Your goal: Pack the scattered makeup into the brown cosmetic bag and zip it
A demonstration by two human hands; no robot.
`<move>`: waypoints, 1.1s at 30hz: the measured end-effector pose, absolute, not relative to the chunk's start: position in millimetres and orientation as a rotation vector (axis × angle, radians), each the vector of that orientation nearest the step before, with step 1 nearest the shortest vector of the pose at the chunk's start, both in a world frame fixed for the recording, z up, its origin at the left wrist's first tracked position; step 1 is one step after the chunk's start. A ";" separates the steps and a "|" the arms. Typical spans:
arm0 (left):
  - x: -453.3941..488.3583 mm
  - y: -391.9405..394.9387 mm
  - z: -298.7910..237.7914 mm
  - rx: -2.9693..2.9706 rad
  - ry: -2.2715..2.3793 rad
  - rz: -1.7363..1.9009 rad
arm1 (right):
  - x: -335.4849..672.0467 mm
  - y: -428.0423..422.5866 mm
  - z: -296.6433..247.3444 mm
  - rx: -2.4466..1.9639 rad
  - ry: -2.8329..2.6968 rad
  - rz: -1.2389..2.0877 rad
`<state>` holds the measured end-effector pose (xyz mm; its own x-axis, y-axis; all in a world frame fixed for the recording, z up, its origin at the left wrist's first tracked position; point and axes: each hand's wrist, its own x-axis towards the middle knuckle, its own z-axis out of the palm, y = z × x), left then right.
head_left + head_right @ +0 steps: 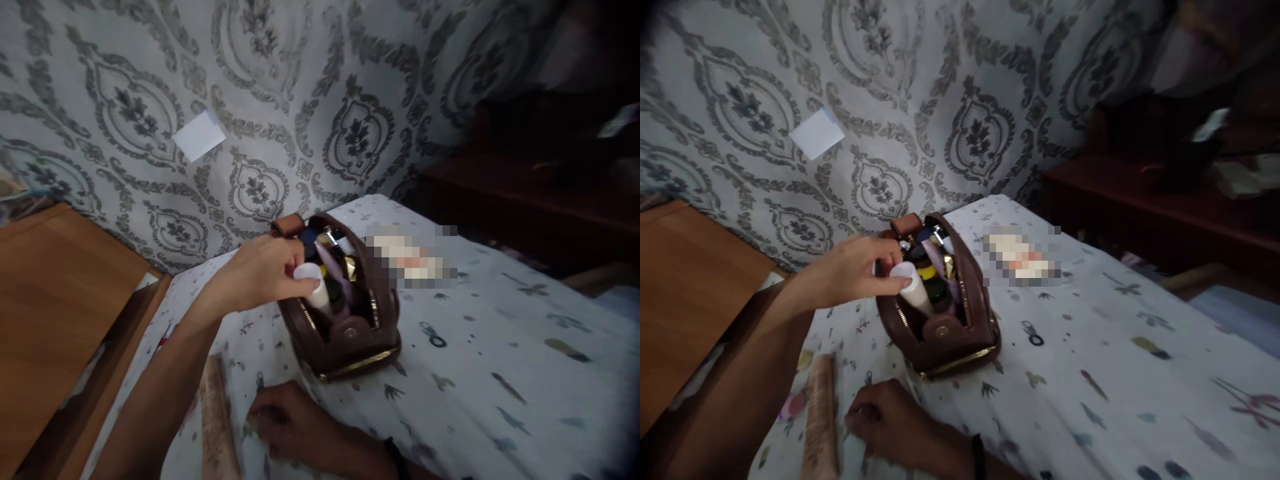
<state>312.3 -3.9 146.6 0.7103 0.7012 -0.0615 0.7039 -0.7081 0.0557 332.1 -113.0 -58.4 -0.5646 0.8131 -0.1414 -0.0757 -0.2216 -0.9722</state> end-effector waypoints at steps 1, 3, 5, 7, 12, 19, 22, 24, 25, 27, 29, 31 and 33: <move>309.2 -5.3 150.5 2.825 1.190 0.005 | 330.5 -112.9 -59.8 -0.882 -1.392 1.861; 303.4 -6.7 157.6 2.801 1.202 0.077 | 327.2 -113.3 -62.5 -0.851 -1.374 1.878; 299.4 -5.9 163.5 2.799 1.179 0.096 | 324.8 -114.5 -64.3 -0.850 -1.388 1.893; 298.7 -3.5 168.8 2.836 1.147 0.078 | 324.0 -116.3 -64.8 -0.866 -1.414 1.876; 313.6 5.4 181.0 2.997 1.178 -0.135 | 327.5 -120.2 -64.0 -1.023 -1.479 1.769; 336.4 25.2 168.9 3.094 1.167 -0.543 | 337.0 -116.2 -56.1 -1.029 -1.595 1.691; 337.7 35.1 159.2 3.082 1.141 -0.658 | 337.5 -111.7 -55.4 -1.016 -1.612 1.722; 337.4 41.1 153.9 3.069 1.175 -0.744 | 336.1 -108.9 -57.1 -0.987 -1.622 1.714; 337.0 43.8 151.5 3.058 1.199 -0.773 | 335.4 -107.9 -58.1 -0.978 -1.626 1.705; 336.0 48.6 147.2 3.033 1.224 -0.772 | 334.9 -106.9 -59.5 -0.956 -1.641 1.691; 334.7 51.7 144.4 3.017 1.210 -0.737 | 335.8 -107.3 -59.4 -0.931 -1.648 1.666; 333.8 52.0 144.2 3.005 1.202 -0.706 | 337.3 -108.0 -58.8 -0.915 -1.651 1.653; 333.4 49.1 146.7 2.980 1.213 -0.682 | 337.8 -107.8 -59.8 -0.908 -1.657 1.649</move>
<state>333.4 49.1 146.7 0.6439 0.6951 -0.3197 0.6344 -0.7187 -0.2848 337.8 -107.8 -59.8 -0.5691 0.8214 -0.0388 0.0429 -0.0175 -0.9989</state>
